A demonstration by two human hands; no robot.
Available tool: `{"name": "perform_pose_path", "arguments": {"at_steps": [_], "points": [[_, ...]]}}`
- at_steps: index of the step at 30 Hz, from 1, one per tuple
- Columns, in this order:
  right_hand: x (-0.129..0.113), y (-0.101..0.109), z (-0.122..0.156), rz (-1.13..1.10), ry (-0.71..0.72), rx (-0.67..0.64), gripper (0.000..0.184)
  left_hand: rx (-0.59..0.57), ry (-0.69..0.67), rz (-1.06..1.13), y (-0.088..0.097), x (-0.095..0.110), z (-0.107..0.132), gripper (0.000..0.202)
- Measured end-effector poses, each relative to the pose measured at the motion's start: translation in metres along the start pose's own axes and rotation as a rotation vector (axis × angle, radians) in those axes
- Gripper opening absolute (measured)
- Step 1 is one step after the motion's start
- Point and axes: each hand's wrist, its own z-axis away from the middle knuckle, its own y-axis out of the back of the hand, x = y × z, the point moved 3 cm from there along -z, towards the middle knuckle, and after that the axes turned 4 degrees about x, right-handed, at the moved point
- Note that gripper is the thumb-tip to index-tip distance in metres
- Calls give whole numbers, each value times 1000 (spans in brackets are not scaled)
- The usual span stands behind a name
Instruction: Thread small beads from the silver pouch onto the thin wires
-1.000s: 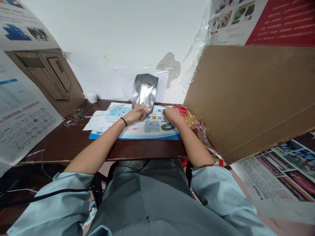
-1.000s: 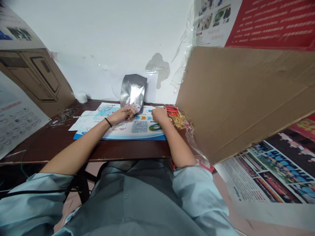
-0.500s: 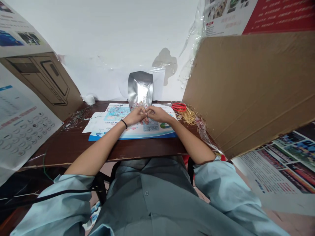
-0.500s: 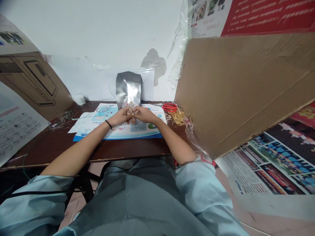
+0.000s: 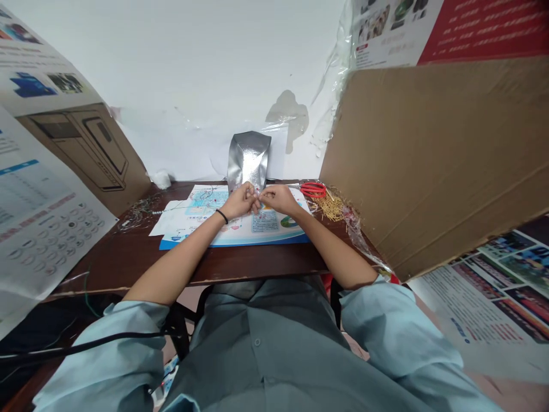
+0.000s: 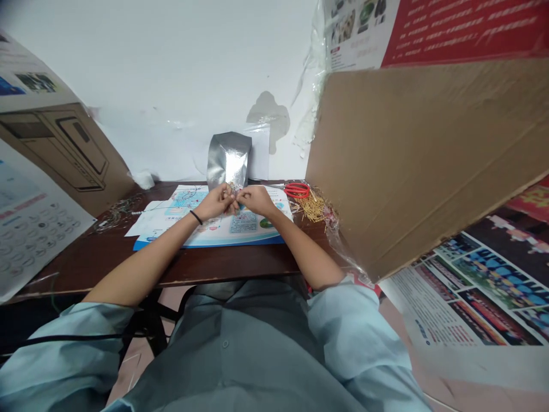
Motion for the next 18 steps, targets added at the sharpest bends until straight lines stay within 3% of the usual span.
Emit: {"name": "perform_pose_path", "arguments": {"at_steps": [3,6,10,14,18], "points": [[3,10,0,111,-101,165,23,59,1,-140,5,13,-19,17],[5,20,2,210,-208,261,25,145,-46,-438,13,24,-44,23],[6,27,4,213,-316,271,27,51,-46,-862,9,19,-69,17],[7,26,4,203,-323,262,27,9,-33,-972,1,10,-75,23],[9,23,3,206,-277,287,24,54,-91,-882,3,13,-69,23]]}}
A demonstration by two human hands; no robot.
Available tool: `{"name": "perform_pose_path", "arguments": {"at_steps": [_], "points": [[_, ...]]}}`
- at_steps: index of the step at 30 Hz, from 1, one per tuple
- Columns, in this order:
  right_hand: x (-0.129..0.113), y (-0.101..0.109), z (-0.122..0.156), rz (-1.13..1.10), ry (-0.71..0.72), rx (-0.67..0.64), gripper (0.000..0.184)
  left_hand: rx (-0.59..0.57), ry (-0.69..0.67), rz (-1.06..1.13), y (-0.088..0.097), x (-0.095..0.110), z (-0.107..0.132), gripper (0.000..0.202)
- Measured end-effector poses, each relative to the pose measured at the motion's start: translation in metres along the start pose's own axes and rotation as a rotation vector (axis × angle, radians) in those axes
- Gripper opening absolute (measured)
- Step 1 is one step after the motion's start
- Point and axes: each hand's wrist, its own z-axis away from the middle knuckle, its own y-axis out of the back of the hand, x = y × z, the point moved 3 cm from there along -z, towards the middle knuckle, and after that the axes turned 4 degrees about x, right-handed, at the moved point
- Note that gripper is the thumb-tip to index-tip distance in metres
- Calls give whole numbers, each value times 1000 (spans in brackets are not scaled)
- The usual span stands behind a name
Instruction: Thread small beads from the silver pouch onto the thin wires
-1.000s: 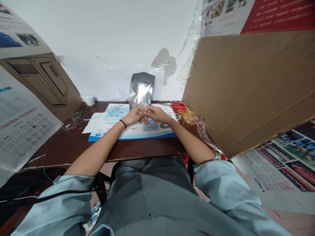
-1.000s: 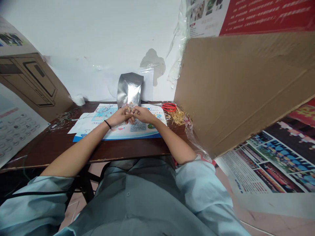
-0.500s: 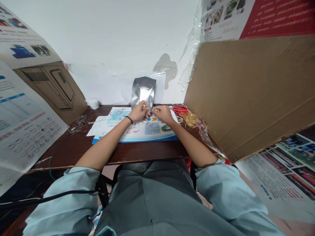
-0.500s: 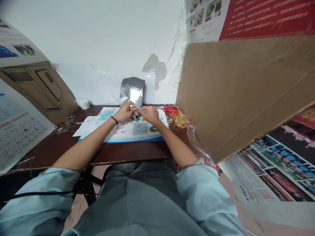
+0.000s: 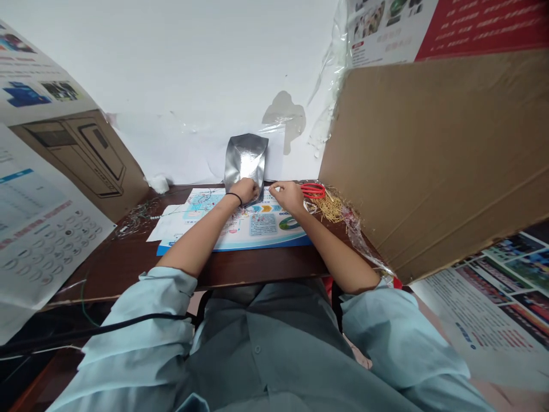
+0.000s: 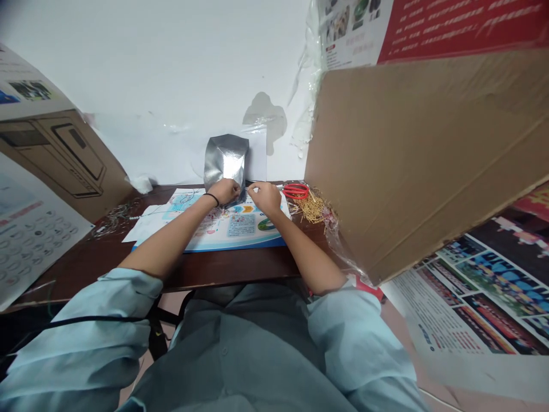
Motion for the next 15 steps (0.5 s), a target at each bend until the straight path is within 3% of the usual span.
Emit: {"name": "perform_pose_path", "arguments": {"at_steps": [4,7,9,11,15], "points": [[0,-1,-1,-80,42,33,19,153,65,222,16,-4,12,18],[-2,2,-1,-153,66,42,16,230,202,573,20,-9,29,14],[-4,2,0,-194,88,24,16,186,315,861,16,-10,45,11],[-5,0,3,-221,123,12,16,65,393,1128,7,-9,63,7],[-6,-14,17,-249,244,88,16,-79,419,1489,-10,-9,92,23]]}}
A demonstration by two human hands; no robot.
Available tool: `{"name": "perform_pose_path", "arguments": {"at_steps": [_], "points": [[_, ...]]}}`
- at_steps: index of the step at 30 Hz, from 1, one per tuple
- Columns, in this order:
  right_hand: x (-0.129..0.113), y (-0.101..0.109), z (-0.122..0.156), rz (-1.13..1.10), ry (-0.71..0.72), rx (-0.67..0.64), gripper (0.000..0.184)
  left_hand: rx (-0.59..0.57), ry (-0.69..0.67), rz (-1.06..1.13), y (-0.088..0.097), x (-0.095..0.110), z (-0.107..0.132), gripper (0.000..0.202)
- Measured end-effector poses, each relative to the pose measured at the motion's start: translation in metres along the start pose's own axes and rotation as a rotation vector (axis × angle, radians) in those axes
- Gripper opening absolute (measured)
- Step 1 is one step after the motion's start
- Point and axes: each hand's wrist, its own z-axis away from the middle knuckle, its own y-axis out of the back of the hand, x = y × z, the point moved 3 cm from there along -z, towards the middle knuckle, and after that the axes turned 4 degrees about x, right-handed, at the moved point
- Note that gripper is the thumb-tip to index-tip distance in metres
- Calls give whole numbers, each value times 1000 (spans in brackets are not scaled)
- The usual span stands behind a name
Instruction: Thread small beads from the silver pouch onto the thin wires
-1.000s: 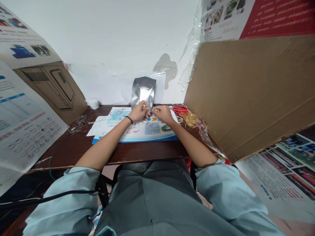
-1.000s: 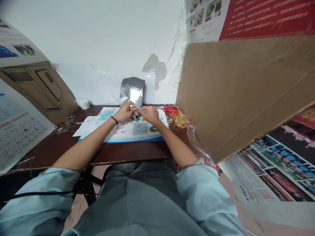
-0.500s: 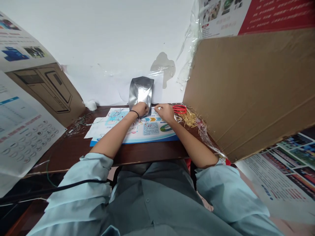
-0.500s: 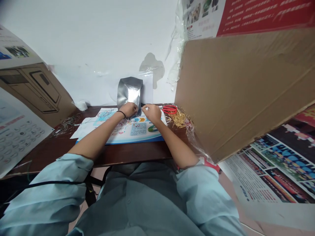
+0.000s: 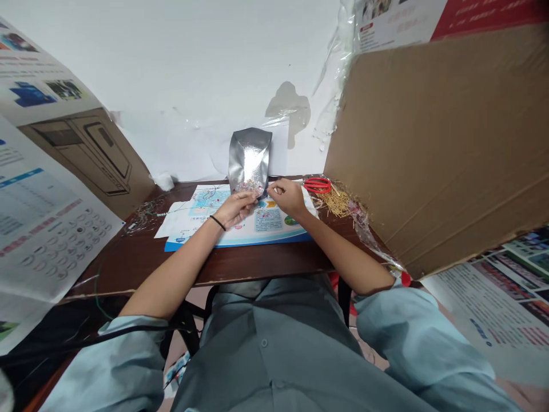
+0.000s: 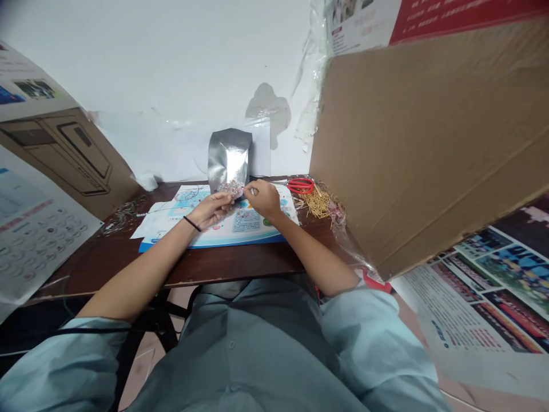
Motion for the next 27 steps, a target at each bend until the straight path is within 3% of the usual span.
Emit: {"name": "perform_pose_path", "arguments": {"at_steps": [4,10,16,27], "points": [[-1,-17,14,1,90,42,24,-48,41,81,7,-16,1,32],[-10,-22,21,67,104,-14,25,-82,44,104,13,-19,-7,33],[-19,-21,26,198,130,-137,22,-64,38,107,11,-17,-4,30],[-12,-25,26,248,217,-112,23,44,85,142,0,-9,6,20]]}}
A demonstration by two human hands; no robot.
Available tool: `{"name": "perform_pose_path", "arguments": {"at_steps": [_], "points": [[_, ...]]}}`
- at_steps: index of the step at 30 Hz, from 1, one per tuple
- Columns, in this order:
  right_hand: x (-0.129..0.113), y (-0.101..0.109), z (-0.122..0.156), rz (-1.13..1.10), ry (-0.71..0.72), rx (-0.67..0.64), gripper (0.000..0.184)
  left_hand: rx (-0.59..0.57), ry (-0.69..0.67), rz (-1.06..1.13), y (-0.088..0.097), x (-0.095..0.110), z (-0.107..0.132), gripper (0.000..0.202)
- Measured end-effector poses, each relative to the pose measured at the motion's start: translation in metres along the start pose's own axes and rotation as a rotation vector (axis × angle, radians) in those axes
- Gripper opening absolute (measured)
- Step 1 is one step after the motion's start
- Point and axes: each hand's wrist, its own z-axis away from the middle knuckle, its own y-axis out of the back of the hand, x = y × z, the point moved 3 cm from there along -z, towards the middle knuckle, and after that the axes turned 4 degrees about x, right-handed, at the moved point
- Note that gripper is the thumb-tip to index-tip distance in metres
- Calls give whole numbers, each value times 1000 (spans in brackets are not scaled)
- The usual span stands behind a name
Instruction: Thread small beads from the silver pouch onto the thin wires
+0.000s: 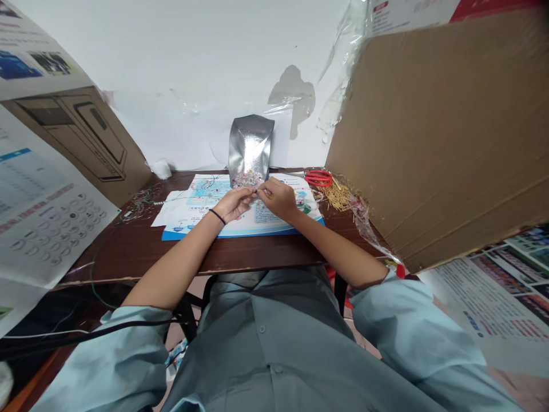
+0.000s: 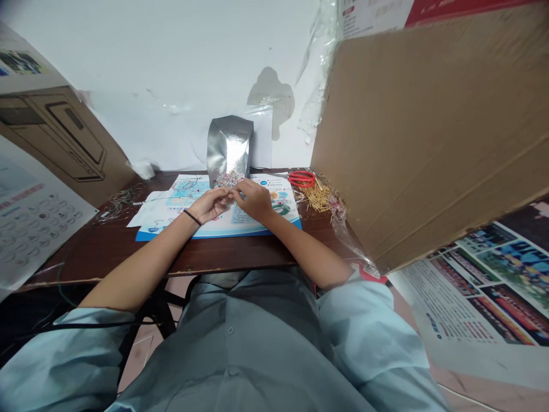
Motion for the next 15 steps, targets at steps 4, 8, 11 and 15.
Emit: {"name": "perform_pose_path", "arguments": {"at_steps": [4,8,11,15], "points": [[1,-1,-1,-3,-16,9,23,68,52,41,0,2,-2,25],[1,-1,-1,-8,-25,14,24,89,68,50,1,2,-2,24],[1,-1,-1,-9,-24,12,25,49,72,35,1,1,-1,22],[4,-2,-1,2,-10,-1,26,-16,59,5,1,-1,-1,16]]}}
